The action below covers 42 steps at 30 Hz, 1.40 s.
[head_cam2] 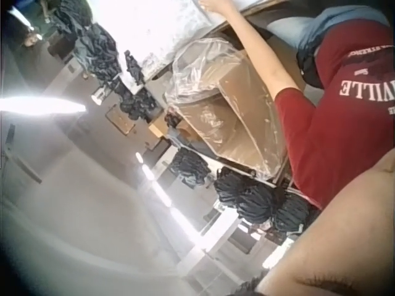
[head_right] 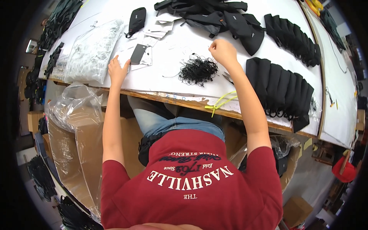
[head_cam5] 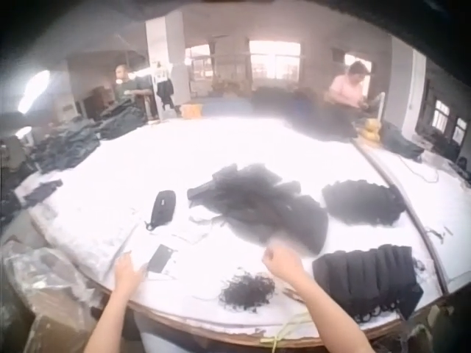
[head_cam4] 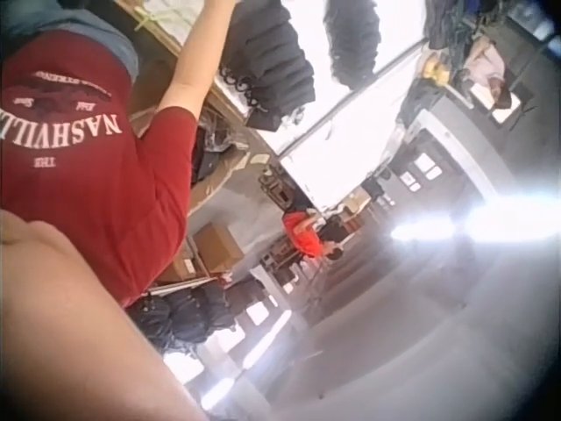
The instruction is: Attaching brand tags and plastic fasteners to small black fabric pouches at an industrial work table.
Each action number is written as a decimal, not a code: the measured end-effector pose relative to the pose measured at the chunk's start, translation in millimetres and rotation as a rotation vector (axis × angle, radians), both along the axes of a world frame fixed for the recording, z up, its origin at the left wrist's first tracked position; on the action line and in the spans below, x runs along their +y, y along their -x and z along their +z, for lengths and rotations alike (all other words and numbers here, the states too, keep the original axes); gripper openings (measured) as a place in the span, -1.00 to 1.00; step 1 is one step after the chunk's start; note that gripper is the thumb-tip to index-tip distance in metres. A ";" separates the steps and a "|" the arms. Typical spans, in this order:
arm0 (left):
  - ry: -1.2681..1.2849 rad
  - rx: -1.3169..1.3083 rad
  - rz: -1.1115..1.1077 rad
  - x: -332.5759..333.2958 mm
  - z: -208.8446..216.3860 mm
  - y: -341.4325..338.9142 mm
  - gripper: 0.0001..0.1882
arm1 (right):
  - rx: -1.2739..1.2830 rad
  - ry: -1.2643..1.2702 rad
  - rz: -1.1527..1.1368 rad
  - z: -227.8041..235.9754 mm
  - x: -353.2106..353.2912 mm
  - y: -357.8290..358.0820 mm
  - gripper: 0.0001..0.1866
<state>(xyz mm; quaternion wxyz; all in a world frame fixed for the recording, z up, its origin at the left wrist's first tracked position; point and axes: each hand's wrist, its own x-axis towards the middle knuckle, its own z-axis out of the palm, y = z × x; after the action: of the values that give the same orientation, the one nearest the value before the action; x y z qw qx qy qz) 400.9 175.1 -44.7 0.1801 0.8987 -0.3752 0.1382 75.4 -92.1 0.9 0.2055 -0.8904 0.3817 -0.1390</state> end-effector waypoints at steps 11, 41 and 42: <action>-0.178 0.100 -0.021 -13.5 -0.8 -9.2 -0.28 | -0.530 0.288 -0.012 130.3 37.0 43.5 -0.83; -0.143 0.243 0.002 -17.8 29.4 -19.8 -0.11 | -0.774 -0.213 -0.036 107.3 57.8 50.4 -0.87; -0.160 0.323 -0.020 -12.9 28.8 -23.9 0.06 | -0.827 -0.300 -0.013 107.9 57.5 52.0 -0.87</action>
<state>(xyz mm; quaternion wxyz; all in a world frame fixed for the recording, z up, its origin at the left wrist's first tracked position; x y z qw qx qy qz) 424.8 162.2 -15.9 0.1674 0.9169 -0.3601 -0.0401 23.4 -34.6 108.8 0.4670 -0.7180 0.2887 -0.4279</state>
